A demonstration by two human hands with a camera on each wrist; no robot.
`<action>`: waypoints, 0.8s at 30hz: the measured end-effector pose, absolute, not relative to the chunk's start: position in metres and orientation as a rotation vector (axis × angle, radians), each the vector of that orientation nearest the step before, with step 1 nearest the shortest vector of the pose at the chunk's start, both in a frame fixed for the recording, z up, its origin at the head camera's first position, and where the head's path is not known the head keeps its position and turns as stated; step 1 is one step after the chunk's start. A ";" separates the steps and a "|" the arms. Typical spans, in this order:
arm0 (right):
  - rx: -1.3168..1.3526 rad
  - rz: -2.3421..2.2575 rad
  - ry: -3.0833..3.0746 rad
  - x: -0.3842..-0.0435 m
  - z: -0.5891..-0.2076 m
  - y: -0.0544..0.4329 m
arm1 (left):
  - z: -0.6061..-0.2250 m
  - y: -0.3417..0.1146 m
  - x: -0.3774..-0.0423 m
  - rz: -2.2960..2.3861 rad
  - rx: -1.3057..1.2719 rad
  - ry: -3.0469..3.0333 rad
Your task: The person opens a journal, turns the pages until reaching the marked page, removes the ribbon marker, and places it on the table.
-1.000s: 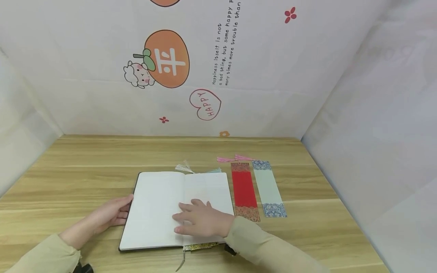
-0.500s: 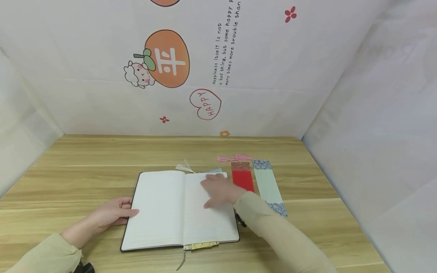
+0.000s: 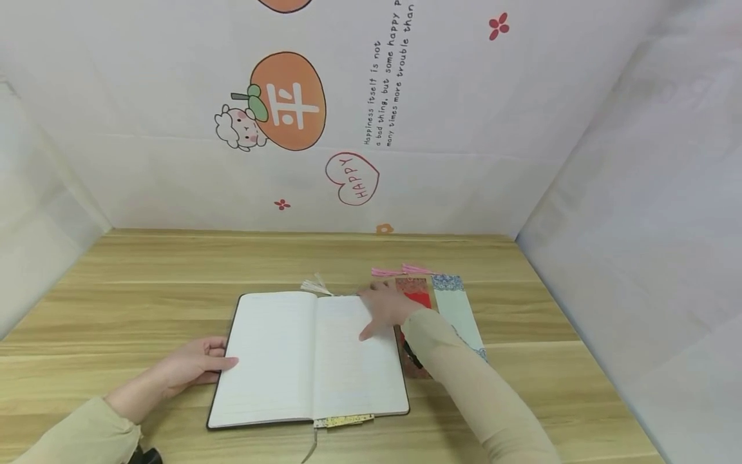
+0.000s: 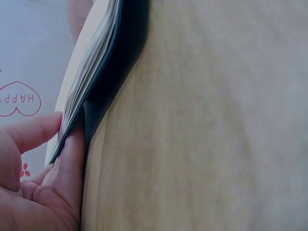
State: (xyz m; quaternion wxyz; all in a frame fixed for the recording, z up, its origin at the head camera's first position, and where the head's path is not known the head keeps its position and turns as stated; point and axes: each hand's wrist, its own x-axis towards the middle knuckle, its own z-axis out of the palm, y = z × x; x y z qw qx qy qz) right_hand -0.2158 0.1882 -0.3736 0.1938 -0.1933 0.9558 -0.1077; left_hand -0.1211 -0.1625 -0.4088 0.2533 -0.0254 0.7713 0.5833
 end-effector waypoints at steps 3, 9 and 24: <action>-0.549 -0.328 2.706 -0.214 -0.376 0.190 | -0.409 -0.162 -0.121 1.592 -0.067 2.085; -0.655 -0.373 2.827 -0.206 -0.375 0.194 | -0.407 -0.163 -0.120 1.599 -0.046 2.079; -0.580 -0.816 2.809 -0.175 -0.369 0.220 | -0.408 -0.162 -0.121 1.597 -0.060 2.089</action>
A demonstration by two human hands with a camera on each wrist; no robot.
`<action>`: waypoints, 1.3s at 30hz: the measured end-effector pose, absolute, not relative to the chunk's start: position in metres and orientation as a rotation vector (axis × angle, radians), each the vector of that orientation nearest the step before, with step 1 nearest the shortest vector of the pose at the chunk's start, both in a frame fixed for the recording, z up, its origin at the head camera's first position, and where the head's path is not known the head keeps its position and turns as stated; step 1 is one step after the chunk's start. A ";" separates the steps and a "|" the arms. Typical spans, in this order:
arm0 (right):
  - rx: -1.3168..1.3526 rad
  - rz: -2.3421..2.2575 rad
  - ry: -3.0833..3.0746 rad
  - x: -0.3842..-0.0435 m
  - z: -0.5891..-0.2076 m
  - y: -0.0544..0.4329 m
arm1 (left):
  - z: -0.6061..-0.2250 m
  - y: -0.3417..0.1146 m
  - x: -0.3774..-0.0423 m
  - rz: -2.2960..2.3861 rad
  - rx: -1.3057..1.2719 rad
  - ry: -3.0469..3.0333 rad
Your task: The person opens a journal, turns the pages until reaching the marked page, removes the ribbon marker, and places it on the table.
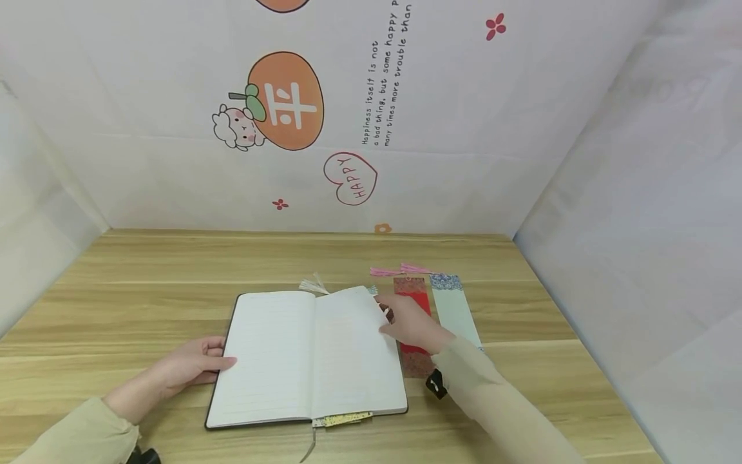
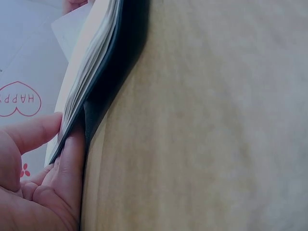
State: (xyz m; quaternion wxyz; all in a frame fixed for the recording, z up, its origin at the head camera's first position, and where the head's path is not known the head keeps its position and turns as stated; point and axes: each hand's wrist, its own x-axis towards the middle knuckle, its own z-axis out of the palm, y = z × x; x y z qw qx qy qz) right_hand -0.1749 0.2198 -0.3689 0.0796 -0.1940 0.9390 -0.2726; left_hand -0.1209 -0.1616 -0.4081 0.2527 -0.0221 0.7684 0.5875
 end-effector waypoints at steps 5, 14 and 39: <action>-0.473 -1.118 2.658 -0.171 -0.373 0.228 | -0.409 -0.162 -0.120 1.598 -0.065 2.097; -0.255 -1.730 2.051 -0.156 -0.365 0.217 | -0.409 -0.162 -0.120 1.600 -0.063 2.101; -1.346 -0.145 2.435 -0.109 -0.365 0.125 | -0.416 -0.166 -0.125 1.636 -0.111 2.050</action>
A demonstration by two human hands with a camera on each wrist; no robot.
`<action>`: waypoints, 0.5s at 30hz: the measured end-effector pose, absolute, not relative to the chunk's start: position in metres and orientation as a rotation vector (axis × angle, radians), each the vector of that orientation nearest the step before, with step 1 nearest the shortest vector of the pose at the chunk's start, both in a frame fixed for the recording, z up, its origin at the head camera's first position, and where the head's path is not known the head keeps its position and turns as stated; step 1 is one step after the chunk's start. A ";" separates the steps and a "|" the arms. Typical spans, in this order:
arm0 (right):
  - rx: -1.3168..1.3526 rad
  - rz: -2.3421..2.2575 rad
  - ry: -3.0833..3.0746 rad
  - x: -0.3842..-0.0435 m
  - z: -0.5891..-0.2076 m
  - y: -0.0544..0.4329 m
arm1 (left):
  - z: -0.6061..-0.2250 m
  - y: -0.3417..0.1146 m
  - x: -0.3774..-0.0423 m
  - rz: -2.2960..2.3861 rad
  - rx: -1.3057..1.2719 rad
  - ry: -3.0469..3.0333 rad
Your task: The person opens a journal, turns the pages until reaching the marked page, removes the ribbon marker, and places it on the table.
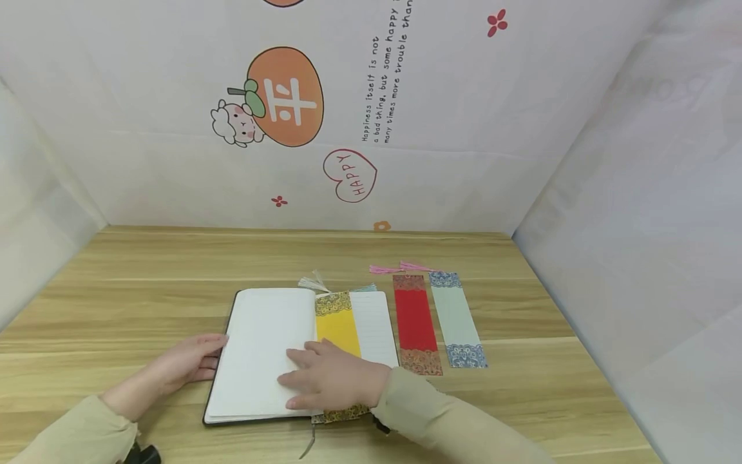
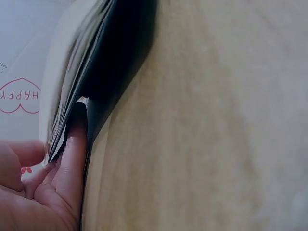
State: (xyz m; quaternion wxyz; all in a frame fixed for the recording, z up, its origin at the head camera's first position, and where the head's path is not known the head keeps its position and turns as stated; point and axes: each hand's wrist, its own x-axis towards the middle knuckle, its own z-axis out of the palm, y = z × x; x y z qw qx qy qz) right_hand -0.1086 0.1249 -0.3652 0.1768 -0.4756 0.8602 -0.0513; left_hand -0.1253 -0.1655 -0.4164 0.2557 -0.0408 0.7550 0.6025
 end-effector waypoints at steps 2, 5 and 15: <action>-1.380 -0.082 2.430 -0.108 -0.366 0.122 | -0.416 -0.166 -0.125 1.645 -0.127 2.037; -1.380 -0.073 2.427 -0.110 -0.364 0.118 | -0.415 -0.166 -0.125 1.634 -0.102 2.049; -0.682 -0.965 2.705 -0.134 -0.357 0.148 | -0.412 -0.164 -0.122 1.602 -0.058 2.102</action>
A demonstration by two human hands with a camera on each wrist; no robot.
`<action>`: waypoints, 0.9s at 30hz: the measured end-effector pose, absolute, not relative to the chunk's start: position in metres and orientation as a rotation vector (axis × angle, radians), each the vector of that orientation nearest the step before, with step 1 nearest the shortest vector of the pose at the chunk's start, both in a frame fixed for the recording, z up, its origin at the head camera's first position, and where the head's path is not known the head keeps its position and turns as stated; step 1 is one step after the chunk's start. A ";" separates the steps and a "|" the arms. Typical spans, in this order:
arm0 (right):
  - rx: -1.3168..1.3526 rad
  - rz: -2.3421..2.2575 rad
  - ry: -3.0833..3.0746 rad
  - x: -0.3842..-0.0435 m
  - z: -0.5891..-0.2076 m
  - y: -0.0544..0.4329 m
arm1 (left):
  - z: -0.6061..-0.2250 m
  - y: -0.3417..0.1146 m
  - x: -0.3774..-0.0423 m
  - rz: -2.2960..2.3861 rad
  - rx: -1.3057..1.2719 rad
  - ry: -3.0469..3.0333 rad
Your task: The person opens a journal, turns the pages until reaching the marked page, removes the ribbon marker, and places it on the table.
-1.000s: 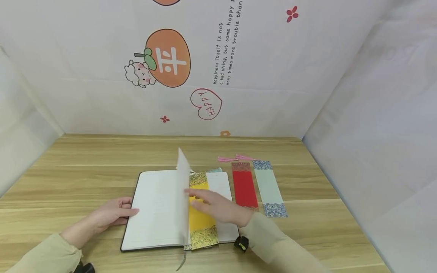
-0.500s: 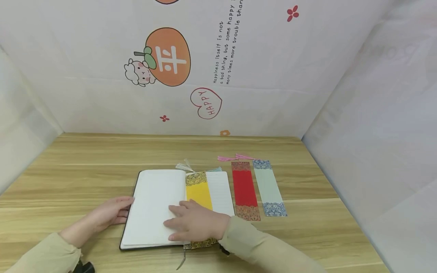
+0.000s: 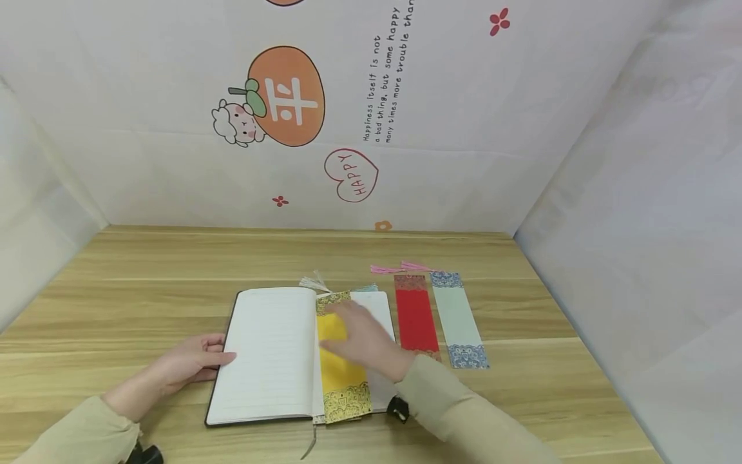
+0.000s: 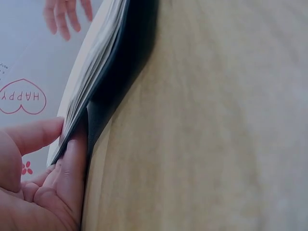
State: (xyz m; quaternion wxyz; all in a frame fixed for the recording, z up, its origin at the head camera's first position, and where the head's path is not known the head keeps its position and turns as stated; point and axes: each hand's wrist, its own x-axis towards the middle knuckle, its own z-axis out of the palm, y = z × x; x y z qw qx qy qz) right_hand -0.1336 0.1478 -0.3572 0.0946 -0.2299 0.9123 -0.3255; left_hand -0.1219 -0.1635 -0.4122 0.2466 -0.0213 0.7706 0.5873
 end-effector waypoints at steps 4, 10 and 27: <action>-0.185 -1.216 2.623 -0.146 -0.362 0.172 | -0.411 -0.163 -0.121 1.596 -0.078 2.113; 0.089 -1.371 2.298 -0.153 -0.375 0.189 | -0.410 -0.161 -0.121 1.600 -0.091 2.123; 0.005 -1.377 2.257 -0.159 -0.375 0.190 | -0.408 -0.160 -0.119 1.588 -0.084 2.155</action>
